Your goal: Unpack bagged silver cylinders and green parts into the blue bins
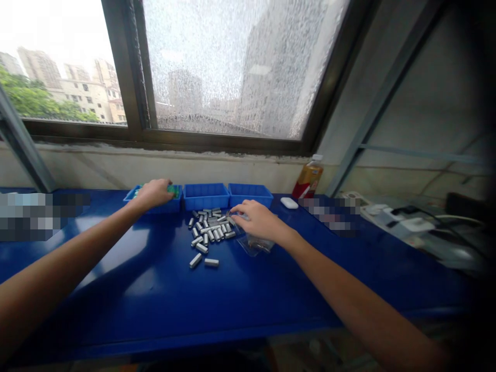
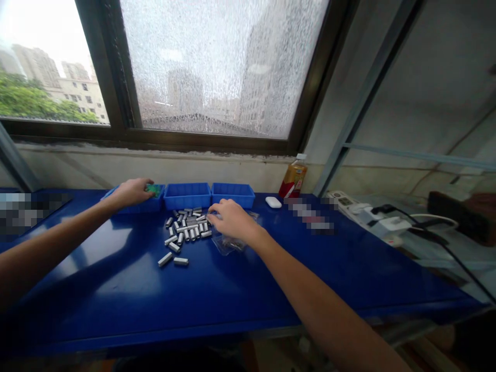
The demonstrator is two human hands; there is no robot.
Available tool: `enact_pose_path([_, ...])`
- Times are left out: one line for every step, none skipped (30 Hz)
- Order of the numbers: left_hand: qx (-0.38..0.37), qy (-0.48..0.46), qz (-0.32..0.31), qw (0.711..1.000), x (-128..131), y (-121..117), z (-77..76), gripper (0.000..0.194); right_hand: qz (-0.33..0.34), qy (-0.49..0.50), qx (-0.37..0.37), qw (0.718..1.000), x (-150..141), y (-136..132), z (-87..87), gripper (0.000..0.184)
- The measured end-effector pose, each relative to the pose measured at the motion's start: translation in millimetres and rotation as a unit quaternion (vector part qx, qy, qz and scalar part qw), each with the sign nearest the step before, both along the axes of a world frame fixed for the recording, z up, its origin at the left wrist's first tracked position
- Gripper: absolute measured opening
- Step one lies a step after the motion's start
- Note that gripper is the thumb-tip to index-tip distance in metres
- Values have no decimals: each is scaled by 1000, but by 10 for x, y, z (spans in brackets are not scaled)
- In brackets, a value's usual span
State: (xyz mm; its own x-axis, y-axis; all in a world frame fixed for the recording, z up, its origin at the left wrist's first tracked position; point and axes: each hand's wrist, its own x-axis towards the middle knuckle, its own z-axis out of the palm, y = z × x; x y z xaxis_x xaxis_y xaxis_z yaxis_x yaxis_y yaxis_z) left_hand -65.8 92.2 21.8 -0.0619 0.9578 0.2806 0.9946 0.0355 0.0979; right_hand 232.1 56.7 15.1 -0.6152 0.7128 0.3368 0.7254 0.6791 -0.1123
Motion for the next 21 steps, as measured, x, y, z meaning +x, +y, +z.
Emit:
enact_pose_path([29, 3, -4, 1000, 51, -100, -16, 45, -7, -3, 1, 1000, 17, 31, -23, 26])
enact_pose_path([105, 5, -12, 994, 106, -212, -41, 45, -10, -1, 4, 1000, 22, 45, -46, 26])
enact_pose_path([153, 11, -48, 987, 162, -330, -74, 42, -7, 3, 7, 1000, 17, 43, -66, 26])
enact_pose_path([164, 18, -104, 981, 214, -446, -115, 38, 0, 8, 10, 1000, 1, 26, -84, 27])
enact_pose_path([147, 27, -167, 975, 260, -554, -163, 34, 10, 13, 12, 1000, -24, -2, -99, 28])
enact_pose_path([113, 40, -221, 968, 297, -648, -216, 31, 24, 18, 11, 1000, -56, -39, -112, 29])
enact_pose_path([78, 51, -260, 961, 325, -723, -271, 31, 39, 21, 7, 999, -94, -80, -123, 30])
enact_pose_path([50, 56, -280, 957, 343, -778, -326, 34, 55, 25, 2, 998, -133, -117, -133, 31])
enact_pose_path([32, 56, -293, 954, 354, -811, -376, 37, 69, 29, -1, 997, -172, -146, -144, 32])
enact_pose_path([21, 50, -300, 953, 360, -824, -418, 41, 79, 34, -3, 996, -207, -163, -155, 34])
enact_pose_path([20, 36, -300, 953, 365, -821, -449, 41, 85, 37, -3, 996, -233, -163, -168, 37])
enact_pose_path([27, 18, -297, 954, 372, -805, -465, 40, 83, 38, -3, 996, -247, -145, -180, 40])
enact_pose_path([38, -3, -294, 955, 385, -782, -467, 38, 74, 34, -5, 997, -246, -109, -189, 43])
enact_pose_path([50, -22, -291, 955, 409, -756, -455, 35, 60, 24, -9, 998, -227, -59, -195, 46])
enact_pose_path([60, -35, -291, 954, 445, -728, -431, 33, 42, 9, -18, 999, -192, 0, -194, 48])
enact_pose_path([66, -43, -294, 953, 495, -701, -401, 33, 23, -9, -31, 999, -142, 61, -187, 50])
enact_pose_path([66, -44, -302, 950, 560, -676, -369, 35, 4, -27, -47, 999, -82, 120, -176, 52])
enact_pose_path([63, -42, -311, 948, 638, -650, -339, 37, -15, -43, -64, 997, -18, 169, -161, 55])
enact_pose_path([56, -39, -322, 944, 728, -625, -315, 41, -28, -54, -82, 995, 44, 206, -145, 58])
enact_pose_path([45, -37, -332, 942, 824, -597, -300, 46, -40, -65, -105, 992, 97, 229, -131, 62])
enact_pose_path([29, -34, -338, 940, 921, -568, -295, 52, -52, -78, -133, 987, 138, 237, -119, 66])
